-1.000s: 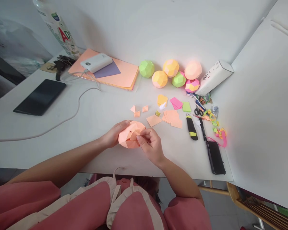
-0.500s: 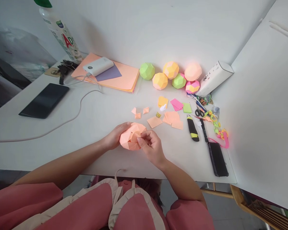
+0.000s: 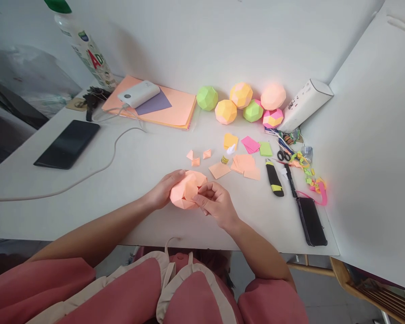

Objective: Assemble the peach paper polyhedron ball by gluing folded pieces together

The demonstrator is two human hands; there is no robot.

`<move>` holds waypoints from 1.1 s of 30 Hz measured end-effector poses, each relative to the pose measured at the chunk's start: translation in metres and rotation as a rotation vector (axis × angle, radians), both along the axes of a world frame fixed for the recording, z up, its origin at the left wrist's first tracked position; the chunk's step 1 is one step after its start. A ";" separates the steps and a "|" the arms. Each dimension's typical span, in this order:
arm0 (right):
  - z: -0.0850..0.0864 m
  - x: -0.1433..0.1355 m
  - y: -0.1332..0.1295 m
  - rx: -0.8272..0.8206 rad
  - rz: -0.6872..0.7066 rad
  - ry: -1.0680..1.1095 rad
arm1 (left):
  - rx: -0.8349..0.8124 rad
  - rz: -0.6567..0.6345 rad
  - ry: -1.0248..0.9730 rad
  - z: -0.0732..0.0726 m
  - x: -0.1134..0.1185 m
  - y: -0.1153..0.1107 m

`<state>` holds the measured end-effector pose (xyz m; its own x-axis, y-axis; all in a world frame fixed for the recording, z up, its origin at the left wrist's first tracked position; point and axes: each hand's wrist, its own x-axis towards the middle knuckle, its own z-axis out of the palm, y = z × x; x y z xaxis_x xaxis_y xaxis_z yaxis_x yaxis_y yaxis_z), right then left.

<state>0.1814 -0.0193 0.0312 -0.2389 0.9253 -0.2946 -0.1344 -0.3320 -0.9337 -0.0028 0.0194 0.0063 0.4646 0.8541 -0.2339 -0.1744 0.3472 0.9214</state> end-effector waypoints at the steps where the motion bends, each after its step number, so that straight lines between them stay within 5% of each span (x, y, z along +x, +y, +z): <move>1: 0.001 0.000 0.000 -0.017 0.005 -0.001 | -0.001 0.005 0.009 0.000 0.000 0.000; 33: -0.002 -0.004 -0.012 0.107 -0.145 -0.051 | 0.132 0.258 0.177 0.004 0.001 -0.008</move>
<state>0.1777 -0.0315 0.0289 -0.0875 0.9757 -0.2010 -0.1250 -0.2109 -0.9695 -0.0022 0.0110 0.0105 0.1909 0.9666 -0.1709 -0.0745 0.1879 0.9794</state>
